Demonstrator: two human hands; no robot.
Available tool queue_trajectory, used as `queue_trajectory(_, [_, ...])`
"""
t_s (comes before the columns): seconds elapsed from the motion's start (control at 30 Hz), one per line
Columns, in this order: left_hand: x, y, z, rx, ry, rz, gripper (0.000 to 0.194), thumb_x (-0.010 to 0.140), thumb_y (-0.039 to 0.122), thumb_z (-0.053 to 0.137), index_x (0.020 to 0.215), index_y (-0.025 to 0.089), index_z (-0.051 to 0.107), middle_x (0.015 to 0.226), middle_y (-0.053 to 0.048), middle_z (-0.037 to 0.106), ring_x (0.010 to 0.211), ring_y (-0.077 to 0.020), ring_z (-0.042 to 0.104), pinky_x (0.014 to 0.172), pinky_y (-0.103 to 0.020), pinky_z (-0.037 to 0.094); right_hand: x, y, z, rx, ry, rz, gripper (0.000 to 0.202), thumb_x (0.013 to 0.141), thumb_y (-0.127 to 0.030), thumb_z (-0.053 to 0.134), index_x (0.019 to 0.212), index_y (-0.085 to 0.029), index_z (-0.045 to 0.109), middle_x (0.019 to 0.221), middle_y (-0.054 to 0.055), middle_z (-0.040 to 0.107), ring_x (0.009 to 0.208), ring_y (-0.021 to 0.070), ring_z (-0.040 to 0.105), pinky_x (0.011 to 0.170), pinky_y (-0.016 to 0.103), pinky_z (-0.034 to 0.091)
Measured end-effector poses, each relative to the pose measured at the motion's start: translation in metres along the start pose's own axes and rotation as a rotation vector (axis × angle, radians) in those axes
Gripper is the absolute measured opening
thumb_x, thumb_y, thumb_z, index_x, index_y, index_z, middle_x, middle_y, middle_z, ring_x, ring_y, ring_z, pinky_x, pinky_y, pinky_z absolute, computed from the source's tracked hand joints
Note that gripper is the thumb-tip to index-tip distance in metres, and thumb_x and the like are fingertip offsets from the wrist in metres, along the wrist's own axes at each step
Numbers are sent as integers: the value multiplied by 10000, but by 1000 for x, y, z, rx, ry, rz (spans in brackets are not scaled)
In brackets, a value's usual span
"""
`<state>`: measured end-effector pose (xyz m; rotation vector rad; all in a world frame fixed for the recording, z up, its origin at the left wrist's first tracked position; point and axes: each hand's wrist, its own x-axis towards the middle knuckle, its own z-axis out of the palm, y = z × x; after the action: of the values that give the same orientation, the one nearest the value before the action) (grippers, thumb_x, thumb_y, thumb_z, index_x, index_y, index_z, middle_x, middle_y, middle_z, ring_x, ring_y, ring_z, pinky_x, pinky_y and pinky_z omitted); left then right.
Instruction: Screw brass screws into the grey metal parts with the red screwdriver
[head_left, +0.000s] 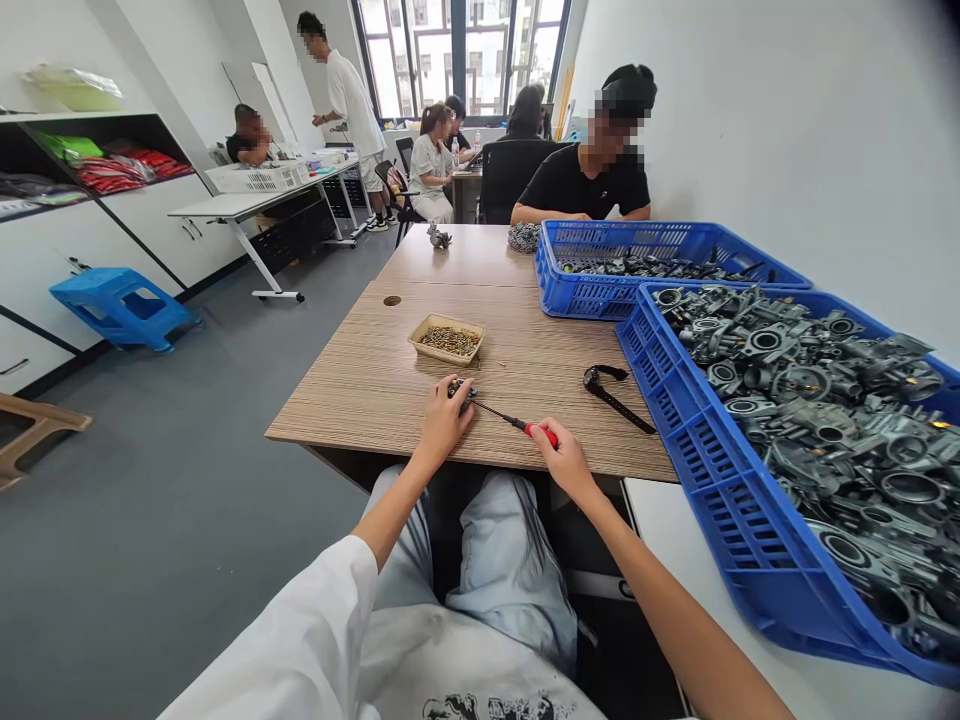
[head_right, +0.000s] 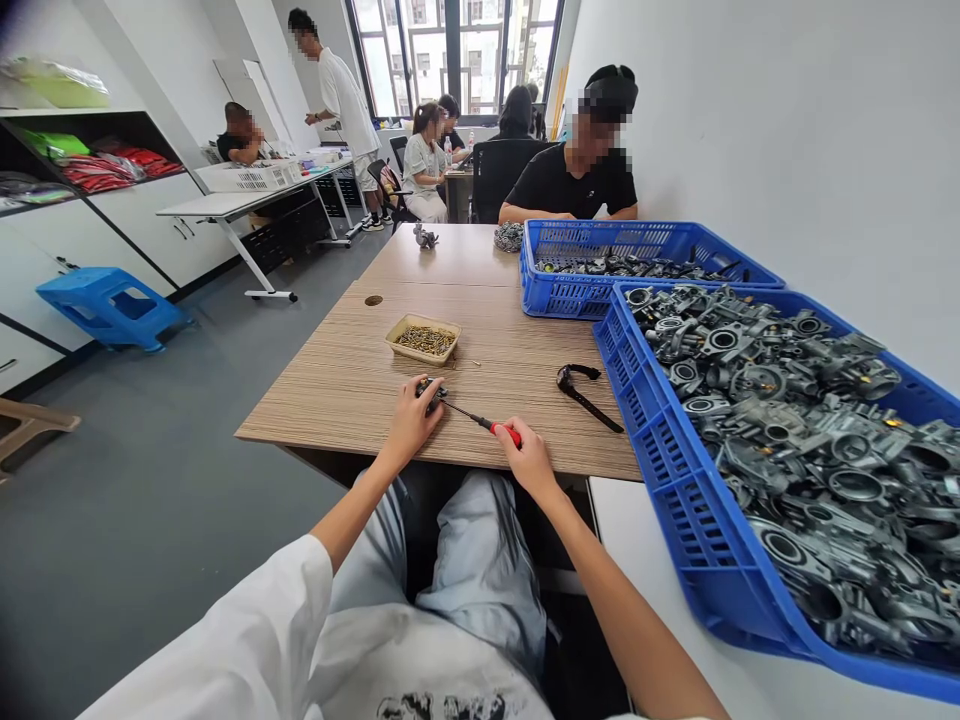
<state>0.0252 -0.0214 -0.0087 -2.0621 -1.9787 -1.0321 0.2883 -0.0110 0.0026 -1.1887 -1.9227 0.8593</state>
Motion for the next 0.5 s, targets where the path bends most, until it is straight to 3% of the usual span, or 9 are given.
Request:
queue_trajectory(0.23, [-1, 0, 0, 9, -3, 16, 497, 965, 248, 615, 1459, 261, 569, 1423, -142, 492, 1289, -320, 489, 1106, -495, 473, -4, -7, -2, 6, 1, 2, 255, 961, -488, 568, 979, -240, 510, 638, -58, 514, 527, 157, 435, 578, 288, 344])
queue_trajectory(0.5, [-1, -2, 2, -8, 4, 14, 485, 972, 256, 602, 1456, 253, 571, 1423, -146, 490, 1291, -323, 479, 1109, -508, 468, -1, -4, -1, 7, 27, 10, 330, 986, -528, 518, 827, -240, 495, 623, -51, 451, 583, 154, 422, 601, 279, 334])
